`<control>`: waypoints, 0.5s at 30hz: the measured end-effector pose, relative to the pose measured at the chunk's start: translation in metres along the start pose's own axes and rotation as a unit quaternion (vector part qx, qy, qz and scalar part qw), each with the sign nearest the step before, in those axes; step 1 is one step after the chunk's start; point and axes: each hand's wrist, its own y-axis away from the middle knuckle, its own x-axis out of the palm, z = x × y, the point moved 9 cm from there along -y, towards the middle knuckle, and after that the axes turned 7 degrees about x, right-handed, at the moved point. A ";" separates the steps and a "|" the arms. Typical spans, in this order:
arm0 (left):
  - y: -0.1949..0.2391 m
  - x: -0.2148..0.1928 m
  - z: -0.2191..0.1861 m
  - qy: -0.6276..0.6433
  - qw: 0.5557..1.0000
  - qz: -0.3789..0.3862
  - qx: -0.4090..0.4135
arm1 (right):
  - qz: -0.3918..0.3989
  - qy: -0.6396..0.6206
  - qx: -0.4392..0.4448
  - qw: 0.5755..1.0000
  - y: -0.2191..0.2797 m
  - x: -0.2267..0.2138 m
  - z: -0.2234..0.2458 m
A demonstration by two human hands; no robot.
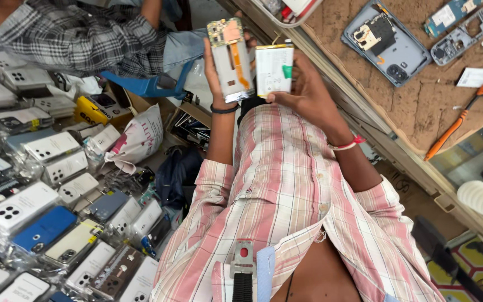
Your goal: The person compares a cracked smartphone screen with a packaged screen protector, then uses a small brush to clean the back of a disassembled phone casing. The person handles the phone parts and cleaning tools on a cluttered workbench.
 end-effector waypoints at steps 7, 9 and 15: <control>0.013 -0.026 0.003 -0.104 0.984 -0.140 0.026 | 0.015 0.068 0.016 0.997 -0.036 0.018 -0.012; 0.009 -0.014 0.004 -0.098 0.989 -0.106 0.040 | 0.008 0.093 0.009 0.996 -0.041 0.017 -0.012; 0.003 0.016 0.012 -0.058 0.998 -0.022 0.025 | 0.000 0.138 -0.029 0.990 -0.042 0.020 -0.004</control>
